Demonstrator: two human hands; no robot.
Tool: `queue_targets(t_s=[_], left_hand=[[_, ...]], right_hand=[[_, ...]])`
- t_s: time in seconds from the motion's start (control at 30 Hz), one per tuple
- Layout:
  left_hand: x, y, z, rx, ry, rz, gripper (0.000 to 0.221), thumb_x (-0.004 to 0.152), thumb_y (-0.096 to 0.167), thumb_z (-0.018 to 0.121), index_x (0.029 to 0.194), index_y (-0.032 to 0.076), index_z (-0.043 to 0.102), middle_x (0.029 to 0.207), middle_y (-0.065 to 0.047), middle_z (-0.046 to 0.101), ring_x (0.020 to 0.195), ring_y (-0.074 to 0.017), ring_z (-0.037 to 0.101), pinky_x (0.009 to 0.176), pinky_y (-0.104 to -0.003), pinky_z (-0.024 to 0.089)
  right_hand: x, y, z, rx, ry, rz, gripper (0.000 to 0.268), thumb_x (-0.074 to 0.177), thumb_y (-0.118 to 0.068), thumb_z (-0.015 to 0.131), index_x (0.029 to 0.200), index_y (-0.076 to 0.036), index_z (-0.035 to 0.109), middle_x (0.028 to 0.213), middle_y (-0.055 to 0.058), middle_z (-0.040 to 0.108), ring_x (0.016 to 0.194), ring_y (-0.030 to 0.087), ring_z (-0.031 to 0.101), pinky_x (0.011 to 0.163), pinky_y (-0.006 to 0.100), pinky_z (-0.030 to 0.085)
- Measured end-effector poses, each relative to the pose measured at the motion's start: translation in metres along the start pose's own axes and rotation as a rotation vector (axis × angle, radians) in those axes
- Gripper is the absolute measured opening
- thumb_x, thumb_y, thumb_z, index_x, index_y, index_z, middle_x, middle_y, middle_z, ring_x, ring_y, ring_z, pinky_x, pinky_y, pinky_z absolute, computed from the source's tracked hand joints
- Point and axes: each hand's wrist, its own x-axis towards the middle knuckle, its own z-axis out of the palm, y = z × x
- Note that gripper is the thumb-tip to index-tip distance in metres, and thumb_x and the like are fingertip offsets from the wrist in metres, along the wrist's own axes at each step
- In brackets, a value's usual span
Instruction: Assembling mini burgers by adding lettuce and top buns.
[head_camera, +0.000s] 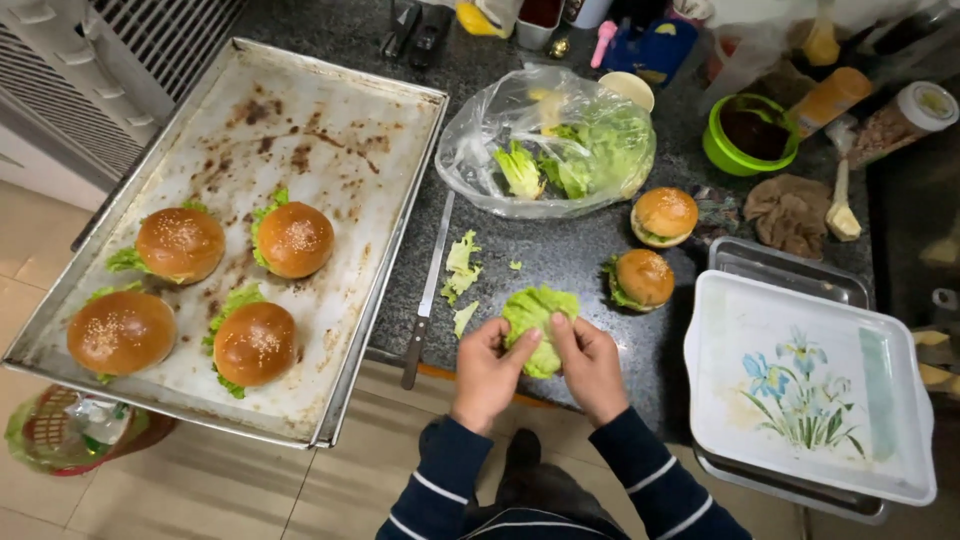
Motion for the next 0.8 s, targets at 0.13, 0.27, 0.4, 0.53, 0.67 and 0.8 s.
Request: queue_targets(t_s=[0.13, 0.27, 0.4, 0.53, 0.67, 0.8], left_hand=[[0.001, -0.001, -0.002, 0.073, 0.026, -0.010, 0.027, 0.095, 0.022, 0.096, 0.092, 0.003, 0.077, 0.069, -0.006, 0.072, 0.066, -0.0088, 0.062, 0.056, -0.024, 0.047], [0.010, -0.032, -0.004, -0.035, 0.000, -0.112, 0.026, 0.093, 0.023, 0.098, 0.095, 0.003, 0.082, 0.074, -0.006, 0.079, 0.066, -0.0085, 0.065, 0.057, -0.024, 0.053], [0.018, -0.029, -0.006, 0.106, 0.026, -0.013, 0.025, 0.096, 0.024, 0.095, 0.089, 0.005, 0.080, 0.065, -0.007, 0.075, 0.064, -0.0082, 0.064, 0.053, -0.024, 0.048], [0.025, -0.036, 0.004, 0.181, 0.067, 0.025, 0.028, 0.095, 0.027, 0.095, 0.086, 0.006, 0.079, 0.063, -0.006, 0.074, 0.062, -0.0078, 0.061, 0.052, -0.025, 0.048], [0.039, -0.048, 0.011, 0.139, 0.018, -0.129, 0.035, 0.095, 0.031, 0.096, 0.104, 0.000, 0.083, 0.081, -0.018, 0.085, 0.066, -0.0205, 0.079, 0.054, -0.035, 0.065], [0.052, -0.076, 0.020, 0.146, 0.057, -0.168, 0.029, 0.097, 0.027, 0.095, 0.105, 0.001, 0.084, 0.081, -0.014, 0.086, 0.071, -0.0188, 0.081, 0.056, -0.035, 0.068]], right_hand=[[0.005, 0.032, 0.004, 0.004, 0.089, -0.021, 0.045, 0.119, -0.032, 0.068, 0.087, -0.002, 0.079, 0.061, 0.005, 0.070, 0.056, 0.011, 0.061, 0.051, 0.028, 0.057], [0.006, 0.060, 0.000, 0.085, 0.085, 0.009, 0.043, 0.120, -0.033, 0.067, 0.089, -0.005, 0.080, 0.063, 0.006, 0.073, 0.055, 0.010, 0.065, 0.051, 0.027, 0.059], [0.014, 0.070, 0.006, 0.116, 0.076, 0.034, 0.045, 0.121, -0.036, 0.065, 0.092, -0.005, 0.080, 0.064, 0.007, 0.075, 0.055, 0.011, 0.069, 0.052, 0.027, 0.061], [0.029, 0.081, 0.003, 0.151, 0.065, 0.066, 0.044, 0.121, -0.037, 0.064, 0.096, -0.004, 0.080, 0.065, 0.006, 0.074, 0.055, 0.011, 0.068, 0.052, 0.028, 0.061], [0.047, 0.090, -0.005, 0.075, 0.015, 0.089, 0.047, 0.118, -0.040, 0.068, 0.092, -0.005, 0.084, 0.061, 0.005, 0.073, 0.053, 0.013, 0.065, 0.052, 0.028, 0.059], [0.054, 0.081, -0.011, -0.002, -0.055, 0.143, 0.048, 0.116, -0.043, 0.071, 0.083, -0.011, 0.084, 0.045, 0.004, 0.063, 0.042, 0.014, 0.064, 0.044, 0.023, 0.052]])
